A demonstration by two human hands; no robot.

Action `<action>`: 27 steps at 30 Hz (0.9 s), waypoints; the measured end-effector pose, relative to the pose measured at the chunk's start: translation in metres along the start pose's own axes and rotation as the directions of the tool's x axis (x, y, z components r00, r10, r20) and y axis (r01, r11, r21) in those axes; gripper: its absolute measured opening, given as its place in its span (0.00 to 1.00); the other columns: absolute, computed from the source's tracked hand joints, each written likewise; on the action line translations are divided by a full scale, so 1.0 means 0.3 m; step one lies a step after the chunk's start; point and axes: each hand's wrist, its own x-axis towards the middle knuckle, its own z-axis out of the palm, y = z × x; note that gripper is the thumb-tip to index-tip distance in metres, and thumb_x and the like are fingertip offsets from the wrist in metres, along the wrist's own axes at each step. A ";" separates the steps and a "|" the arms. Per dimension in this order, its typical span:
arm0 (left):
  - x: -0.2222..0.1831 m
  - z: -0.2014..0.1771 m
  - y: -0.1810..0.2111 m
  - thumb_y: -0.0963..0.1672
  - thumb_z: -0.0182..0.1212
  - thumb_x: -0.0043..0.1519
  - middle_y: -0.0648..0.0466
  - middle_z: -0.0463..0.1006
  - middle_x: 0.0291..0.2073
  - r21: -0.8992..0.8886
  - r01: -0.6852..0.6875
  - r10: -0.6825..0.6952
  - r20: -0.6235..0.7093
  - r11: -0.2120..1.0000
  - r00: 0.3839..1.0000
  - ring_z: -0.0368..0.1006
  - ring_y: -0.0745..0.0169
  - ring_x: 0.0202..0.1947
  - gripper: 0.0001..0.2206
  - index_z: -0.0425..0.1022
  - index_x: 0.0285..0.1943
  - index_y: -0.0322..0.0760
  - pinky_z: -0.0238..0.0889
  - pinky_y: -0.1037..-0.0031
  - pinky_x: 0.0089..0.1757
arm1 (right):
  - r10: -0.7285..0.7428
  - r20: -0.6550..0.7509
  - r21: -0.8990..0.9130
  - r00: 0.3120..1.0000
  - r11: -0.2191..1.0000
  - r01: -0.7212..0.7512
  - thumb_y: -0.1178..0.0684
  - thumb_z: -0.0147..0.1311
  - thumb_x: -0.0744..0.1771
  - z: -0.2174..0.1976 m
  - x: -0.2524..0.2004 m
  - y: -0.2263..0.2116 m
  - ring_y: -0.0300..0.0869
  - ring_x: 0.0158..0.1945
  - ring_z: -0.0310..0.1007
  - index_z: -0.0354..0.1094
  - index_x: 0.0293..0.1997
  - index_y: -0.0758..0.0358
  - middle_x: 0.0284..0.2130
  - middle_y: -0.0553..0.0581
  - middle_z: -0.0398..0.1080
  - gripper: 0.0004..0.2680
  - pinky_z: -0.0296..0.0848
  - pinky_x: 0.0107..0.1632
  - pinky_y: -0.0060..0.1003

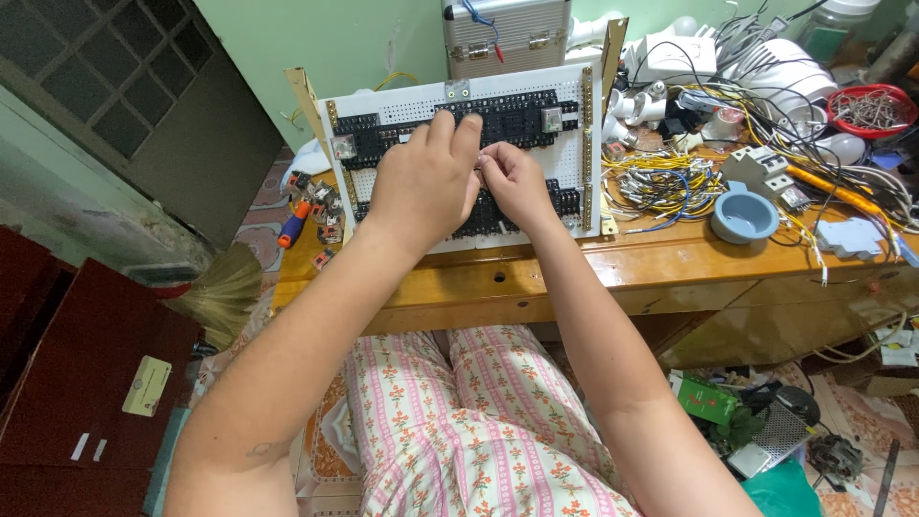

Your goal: The person is wiring an electrical panel by adjusting terminal blocks with a screwdriver and inserting wires into the slots.

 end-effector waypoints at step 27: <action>-0.007 -0.039 -0.021 0.49 0.55 0.65 0.44 0.76 0.47 -0.170 0.297 -0.224 0.349 0.940 0.910 0.74 0.42 0.25 0.35 0.47 0.80 0.34 0.63 0.53 0.21 | 0.153 -0.092 -0.142 0.984 0.976 -0.165 0.56 0.58 0.62 0.025 -0.020 -0.111 0.35 0.31 0.75 0.76 0.33 0.57 0.26 0.49 0.77 0.03 0.74 0.35 0.32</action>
